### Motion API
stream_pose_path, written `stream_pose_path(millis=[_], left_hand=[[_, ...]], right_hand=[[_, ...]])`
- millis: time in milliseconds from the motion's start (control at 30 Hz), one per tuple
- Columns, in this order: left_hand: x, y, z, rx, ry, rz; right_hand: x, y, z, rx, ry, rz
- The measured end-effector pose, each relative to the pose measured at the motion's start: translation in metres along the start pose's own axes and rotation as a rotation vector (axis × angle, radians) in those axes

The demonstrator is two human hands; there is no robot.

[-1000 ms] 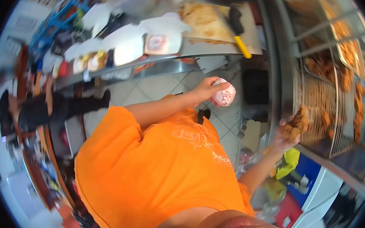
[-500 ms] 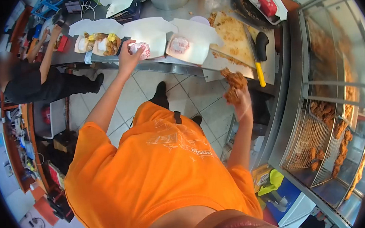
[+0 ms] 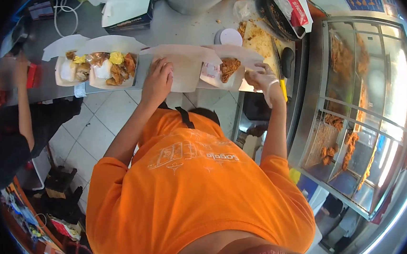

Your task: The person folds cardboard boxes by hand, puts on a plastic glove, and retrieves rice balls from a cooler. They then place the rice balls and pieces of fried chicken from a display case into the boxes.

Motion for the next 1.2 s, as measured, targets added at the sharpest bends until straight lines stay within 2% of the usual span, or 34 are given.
stream_pose_path(millis=[67,100,133,233,267,333,367,400,467,533,567,600,633,667,733,767,833,867,933,967,1033,1100,1167,1200], left_hand=[[0.004,-0.007,0.001,0.013,-0.058,-0.035],[0.006,-0.008,0.003,-0.026,-0.049,-0.096],[0.007,-0.008,0.005,-0.069,-0.034,-0.155],[0.006,-0.005,0.01,-0.1,-0.049,-0.122],[0.003,-0.005,0.013,-0.105,-0.057,-0.122],[-0.002,-0.01,0.017,-0.146,-0.118,0.038],[-0.004,-0.015,0.019,-0.152,-0.122,0.036],[-0.007,-0.019,0.021,-0.095,-0.104,0.057],[-0.008,-0.024,0.026,-0.038,-0.091,0.08],[-0.007,-0.021,0.042,0.092,-0.141,0.246],[-0.003,-0.022,0.047,0.089,-0.149,0.248],[0.002,-0.027,0.051,0.021,-0.239,0.306],[0.007,-0.033,0.054,-0.048,-0.327,0.365],[0.013,-0.039,0.055,-0.052,-0.331,0.368],[0.029,-0.052,0.051,-0.091,-0.418,0.472],[0.032,-0.059,0.048,-0.093,-0.422,0.475],[0.043,-0.073,0.028,0.369,-0.768,0.91],[0.046,-0.077,0.02,0.369,-0.772,0.911],[0.061,-0.071,-0.001,1.037,-0.804,1.426],[0.066,-0.07,-0.008,1.036,-0.81,1.431],[0.064,-0.061,-0.016,1.423,-0.655,1.338],[0.066,-0.061,-0.024,1.458,-0.635,1.353],[0.067,-0.06,-0.029,1.495,-0.613,1.365],[0.066,-0.059,-0.029,1.48,-0.6,1.377]], right_hand=[[0.014,0.004,-0.012,-0.887,-0.21,0.089],[0.014,0.003,-0.026,-1.208,-0.394,0.122],[0.017,0.0,-0.037,-1.21,-0.379,0.115],[0.031,-0.033,-0.069,-1.604,-0.768,0.27],[0.035,-0.039,-0.075,-1.612,-0.77,0.266],[0.04,-0.046,-0.086,-1.523,-0.699,0.231],[0.039,-0.049,-0.093,-1.416,-0.69,0.249],[0.04,-0.054,-0.099,-1.422,-0.692,0.25],[0.044,-0.063,-0.114,-1.224,-0.618,0.186],[0.038,-0.062,-0.131,-1.202,-0.646,0.12],[0.035,-0.059,-0.14,-1.186,-0.614,0.119],[0.032,-0.056,-0.148,-1.17,-0.582,0.12],[0.028,-0.056,-0.155,-1.198,-0.647,0.139],[0.026,-0.054,-0.159,-1.201,-0.65,0.134],[0.029,-0.06,-0.164,-1.12,-0.514,0.089],[0.027,-0.058,-0.171,-1.123,-0.516,0.084],[0.013,-0.051,-0.181,-0.839,-0.291,0.131],[0.005,-0.049,-0.185,-0.84,-0.29,0.126],[0.004,-0.067,-0.185,0.341,-0.019,0.575],[0.011,-0.07,-0.187,0.535,0.105,0.64],[0.009,-0.056,-0.181,0.437,0.08,0.637],[0.005,-0.04,-0.17,0.343,0.054,0.638],[0.001,-0.027,-0.152,0.098,0.09,0.628],[0.002,-0.025,-0.145,0.098,0.092,0.625]])
Point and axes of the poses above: each hand's wrist, its own x-axis away from the middle knuckle, its own z-axis out of the back of the hand, y = z × x, the point moved 3 cm from there along -x, towards the middle knuckle, and after that the axes turned 3 degrees about y, right-handed, at the moved point
